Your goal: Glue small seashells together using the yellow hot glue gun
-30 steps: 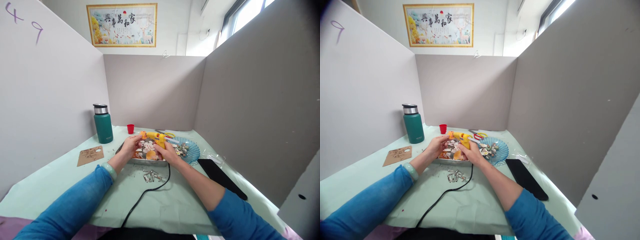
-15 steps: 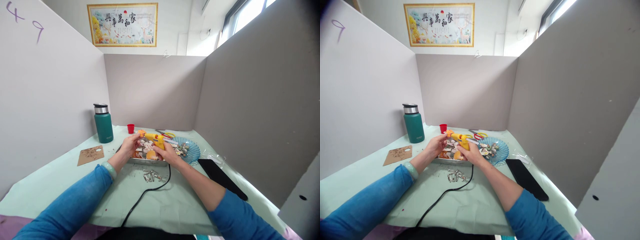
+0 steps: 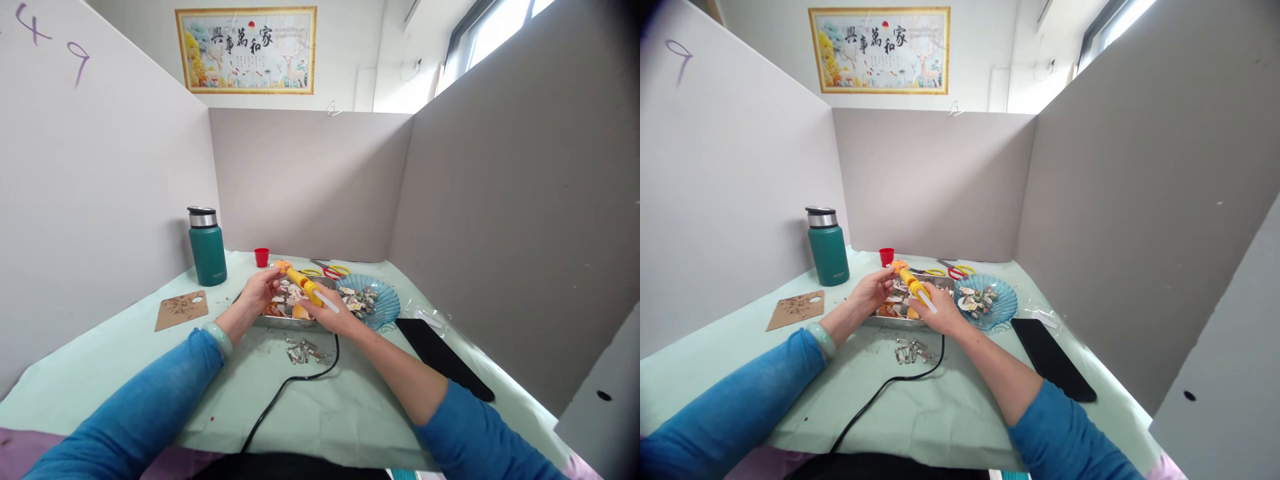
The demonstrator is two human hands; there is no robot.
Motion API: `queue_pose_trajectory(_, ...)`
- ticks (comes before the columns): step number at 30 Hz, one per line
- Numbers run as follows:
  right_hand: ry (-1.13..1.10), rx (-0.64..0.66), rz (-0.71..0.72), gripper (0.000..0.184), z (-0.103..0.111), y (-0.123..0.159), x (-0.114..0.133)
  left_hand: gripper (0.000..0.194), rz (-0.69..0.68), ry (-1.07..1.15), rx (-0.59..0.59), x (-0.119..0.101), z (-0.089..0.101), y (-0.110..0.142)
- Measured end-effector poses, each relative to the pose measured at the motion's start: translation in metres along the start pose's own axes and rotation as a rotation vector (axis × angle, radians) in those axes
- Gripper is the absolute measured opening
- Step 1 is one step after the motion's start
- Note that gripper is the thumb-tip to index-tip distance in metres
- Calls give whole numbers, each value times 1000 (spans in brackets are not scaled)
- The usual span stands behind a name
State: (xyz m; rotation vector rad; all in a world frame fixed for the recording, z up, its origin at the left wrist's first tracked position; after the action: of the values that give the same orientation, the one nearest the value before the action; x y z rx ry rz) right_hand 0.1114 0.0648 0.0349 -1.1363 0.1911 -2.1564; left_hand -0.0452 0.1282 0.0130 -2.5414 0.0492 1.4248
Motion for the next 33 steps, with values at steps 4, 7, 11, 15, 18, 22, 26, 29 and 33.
queue_pose_trajectory(4, 87, -6, 11, 23, 2, 1, 7, 14, -17, -1, 20, -1, 0, -2)
queue_pose_trajectory(7, 137, -16, 15, 22, 2, 1, 8, 15, -15, 0, 20, -2, -1, -1)
queue_pose_trajectory(11, 157, -21, 12, 23, 1, 1, 7, 15, -19, -6, 22, -3, -2, 0)
queue_pose_trajectory(15, 165, -16, 6, 22, 1, 1, 9, 16, -24, -22, 24, -5, -3, 0)
queue_pose_trajectory(18, 186, -15, 8, 23, 2, 1, 11, 16, -21, -29, 26, -5, -2, -1)
queue_pose_trajectory(22, 189, -18, 3, 23, 2, 1, 11, 14, -9, -23, 24, -4, -1, -1)
queue_pose_trajectory(26, 177, -39, 9, 22, 3, 1, 10, 14, -10, -12, 29, -4, -3, -1)
queue_pose_trajectory(29, 74, -81, 2, 22, 5, 1, 4, 15, -16, -11, 37, -4, -4, -1)
queue_pose_trajectory(33, -200, -30, -119, 28, -1, -2, -13, 14, -8, -14, 8, -3, -2, -1)
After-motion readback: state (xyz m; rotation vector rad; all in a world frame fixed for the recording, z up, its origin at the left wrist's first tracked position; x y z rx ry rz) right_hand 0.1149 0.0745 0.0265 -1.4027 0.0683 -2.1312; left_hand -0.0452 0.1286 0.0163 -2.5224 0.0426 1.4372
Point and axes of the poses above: each hand's wrist, its own y-axis away from the middle knuckle, its own z-axis out of the back of the hand, x = y × z, the point moved 10 cm from there along -y, towards the middle knuckle, and after that the axes turned 11 degrees about x, right-handed, at the moved point
